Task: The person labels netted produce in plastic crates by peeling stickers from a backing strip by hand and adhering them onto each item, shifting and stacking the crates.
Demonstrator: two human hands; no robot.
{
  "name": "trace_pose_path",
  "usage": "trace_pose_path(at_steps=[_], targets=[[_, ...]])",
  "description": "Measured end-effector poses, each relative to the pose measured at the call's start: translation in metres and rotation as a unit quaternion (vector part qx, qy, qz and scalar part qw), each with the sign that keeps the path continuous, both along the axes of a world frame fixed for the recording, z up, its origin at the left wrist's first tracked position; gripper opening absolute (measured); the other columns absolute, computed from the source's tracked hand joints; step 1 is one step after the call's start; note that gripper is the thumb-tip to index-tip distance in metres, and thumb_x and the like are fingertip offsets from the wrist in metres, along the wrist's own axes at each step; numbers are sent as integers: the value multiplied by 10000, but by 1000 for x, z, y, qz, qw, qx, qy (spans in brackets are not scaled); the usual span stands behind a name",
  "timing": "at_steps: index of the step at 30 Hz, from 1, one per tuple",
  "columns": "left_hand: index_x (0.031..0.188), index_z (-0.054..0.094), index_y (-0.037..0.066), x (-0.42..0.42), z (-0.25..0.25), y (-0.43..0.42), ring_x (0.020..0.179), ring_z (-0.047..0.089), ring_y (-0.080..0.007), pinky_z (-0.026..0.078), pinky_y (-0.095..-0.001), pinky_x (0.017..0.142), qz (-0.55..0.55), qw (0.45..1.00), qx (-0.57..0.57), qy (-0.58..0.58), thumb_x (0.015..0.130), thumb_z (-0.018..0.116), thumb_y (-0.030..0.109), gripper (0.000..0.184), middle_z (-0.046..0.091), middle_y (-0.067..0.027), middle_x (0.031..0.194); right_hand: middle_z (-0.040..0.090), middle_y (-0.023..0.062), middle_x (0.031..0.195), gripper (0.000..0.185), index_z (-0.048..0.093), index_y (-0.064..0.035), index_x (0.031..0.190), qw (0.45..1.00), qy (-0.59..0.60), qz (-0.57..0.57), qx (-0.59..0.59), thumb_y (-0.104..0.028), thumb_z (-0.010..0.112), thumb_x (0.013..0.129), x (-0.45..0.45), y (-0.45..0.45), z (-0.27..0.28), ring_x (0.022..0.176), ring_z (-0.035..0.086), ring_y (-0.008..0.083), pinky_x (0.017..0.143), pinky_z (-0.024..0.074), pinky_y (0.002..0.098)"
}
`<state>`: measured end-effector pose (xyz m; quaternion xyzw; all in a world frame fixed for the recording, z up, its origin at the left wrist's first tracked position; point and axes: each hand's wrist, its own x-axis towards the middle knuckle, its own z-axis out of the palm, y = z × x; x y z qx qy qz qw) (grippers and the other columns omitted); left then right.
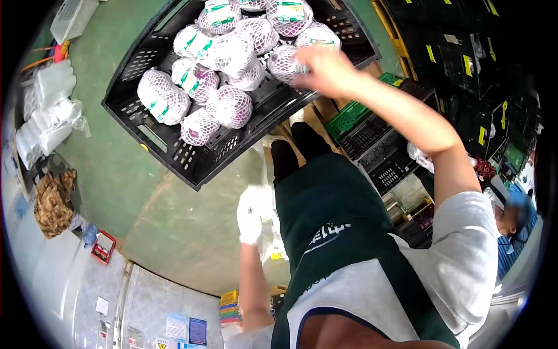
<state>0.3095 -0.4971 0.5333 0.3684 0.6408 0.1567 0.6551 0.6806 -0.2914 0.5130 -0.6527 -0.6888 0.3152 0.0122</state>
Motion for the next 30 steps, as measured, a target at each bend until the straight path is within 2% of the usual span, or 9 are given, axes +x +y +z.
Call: trace_pose_path(at_steps=[3, 8, 12, 14, 17, 20, 22, 26, 30], targets=[[1135, 585, -26, 97, 22, 98, 992, 577, -177, 442, -292, 883, 13, 995, 100, -17, 869, 552, 32, 274, 614, -131, 1085, 646, 146, 1016, 439, 600, -8, 1128, 915, 364, 42, -169, -267, 717, 792, -38, -46, 47, 924, 617, 242, 812, 483, 351], [993, 632, -13, 106, 21, 113, 902, 566, -169, 465, -285, 803, 68, 997, 3, -38, 767, 700, 20, 239, 614, -84, 982, 659, 94, 794, 138, 688, -20, 883, 914, 389, -69, -91, -101, 703, 772, -45, -57, 63, 724, 618, 208, 670, 484, 322], [1031, 582, -23, 118, 23, 148, 876, 555, -127, 475, -268, 784, -96, 956, 258, 106, 763, 710, 29, 303, 605, -67, 923, 615, 90, 778, 102, 654, -9, 816, 930, 357, 27, 78, -11, 702, 726, -53, -50, 62, 752, 587, 254, 678, 474, 338], [1166, 509, 1, 154, 50, 170, 895, 561, -111, 476, -263, 767, 89, 983, 147, -68, 768, 722, 61, 455, 615, -74, 975, 604, 107, 831, 177, 619, -17, 885, 919, 371, 44, 124, 12, 683, 722, -54, -37, 49, 797, 582, 275, 701, 480, 358], [1001, 603, -19, 155, 15, 154, 793, 579, -70, 471, -229, 713, 51, 993, 74, -75, 791, 697, 47, 239, 651, -51, 880, 538, 65, 806, 196, 548, -13, 960, 928, 305, -153, 149, -197, 481, 948, -18, 18, -12, 769, 522, 125, 702, 432, 260], [902, 631, -19, 139, 1, 126, 766, 585, -70, 472, -221, 674, 131, 987, -30, -94, 825, 670, 48, 109, 649, -30, 852, 565, 125, 971, 450, 544, -30, 1082, 993, -19, 59, 102, -389, 635, 827, 14, 29, -98, 944, 559, 309, 833, 470, 391], [932, 630, -15, 128, -1, 122, 752, 592, -74, 483, -222, 672, 33, 994, 101, -36, 846, 646, 44, 105, 647, -27, 862, 519, 112, 1099, 608, 472, -70, 1218, 982, -150, 65, 93, -410, 700, 768, 8, 20, -107, 1067, 518, 295, 878, 469, 399], [1020, 601, -18, 129, 12, 139, 811, 597, -76, 498, -234, 703, 101, 988, -15, -113, 867, 590, 0, 154, 634, -45, 953, 482, 97, 1159, 788, 371, -107, 1336, 963, -178, 204, -14, -309, 779, 693, -11, 29, -82, 1117, 487, 271, 908, 450, 396], [1206, 535, -23, 138, 6, 166, 942, 590, -105, 486, -256, 814, 114, 980, 112, -116, 868, 532, -45, 339, 619, -78, 1089, 509, 89, 1179, 662, 482, -103, 1281, 985, -110, 132, -8, -279, 769, 711, -8, 32, -67, 1144, 467, 273, 924, 437, 398]])
